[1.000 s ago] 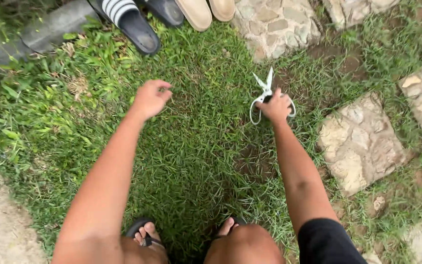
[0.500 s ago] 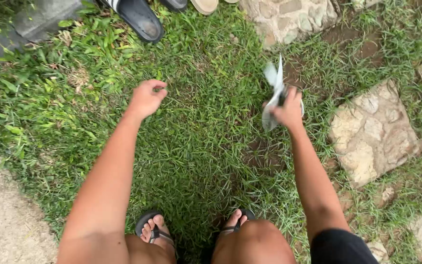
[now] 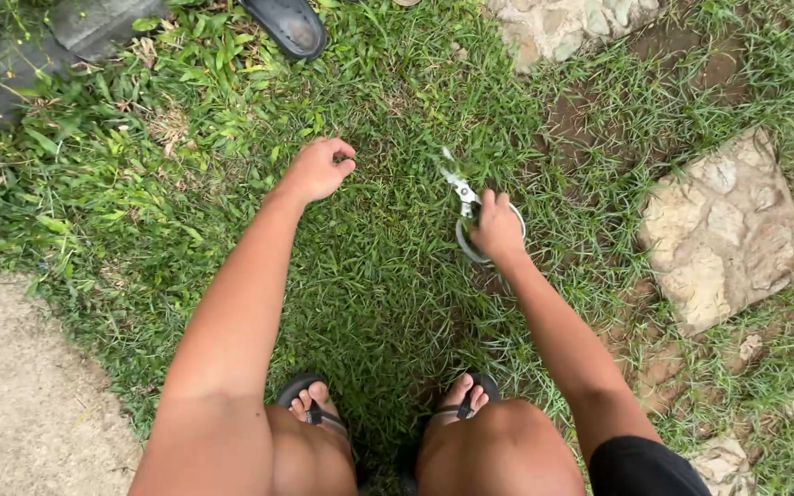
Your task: Trimming grass around paving stones using a pair of scissors.
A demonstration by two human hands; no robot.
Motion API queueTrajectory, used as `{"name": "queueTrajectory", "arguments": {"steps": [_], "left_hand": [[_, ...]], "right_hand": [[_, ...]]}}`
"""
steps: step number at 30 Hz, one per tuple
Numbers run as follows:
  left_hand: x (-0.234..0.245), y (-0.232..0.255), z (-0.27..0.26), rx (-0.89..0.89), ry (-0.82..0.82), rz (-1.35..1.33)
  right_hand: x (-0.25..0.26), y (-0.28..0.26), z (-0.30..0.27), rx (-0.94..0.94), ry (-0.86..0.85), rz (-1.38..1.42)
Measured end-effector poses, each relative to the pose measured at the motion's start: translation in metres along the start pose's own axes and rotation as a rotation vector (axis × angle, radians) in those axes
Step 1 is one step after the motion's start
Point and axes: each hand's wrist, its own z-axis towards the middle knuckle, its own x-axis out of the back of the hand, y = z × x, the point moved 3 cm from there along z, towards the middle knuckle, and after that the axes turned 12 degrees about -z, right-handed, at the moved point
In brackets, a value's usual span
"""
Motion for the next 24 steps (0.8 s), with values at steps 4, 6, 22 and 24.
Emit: {"name": "queueTrajectory", "arguments": {"steps": [4,6,22,24], "left_hand": [[-0.013,-0.003,-0.004,0.031,-0.012,-0.013],[-0.029,-0.005,-0.005,0.112,-0.174,0.105],[-0.061,-0.019,-0.053,0.224,-0.427,0.283],[-0.052,-0.017,-0.061,0.268,-0.454,0.278]], "right_hand": [[-0.013,0.027,-0.007,-0.119,-0.123,0.13],[0.004,0.037,-0.019,0.054,0.212,0.196],[0.002,-0.034,-0.008,-0.023,-0.117,0.142],[0.068,-0.044,-0.019,-0.036,0.092,-0.08]]}}
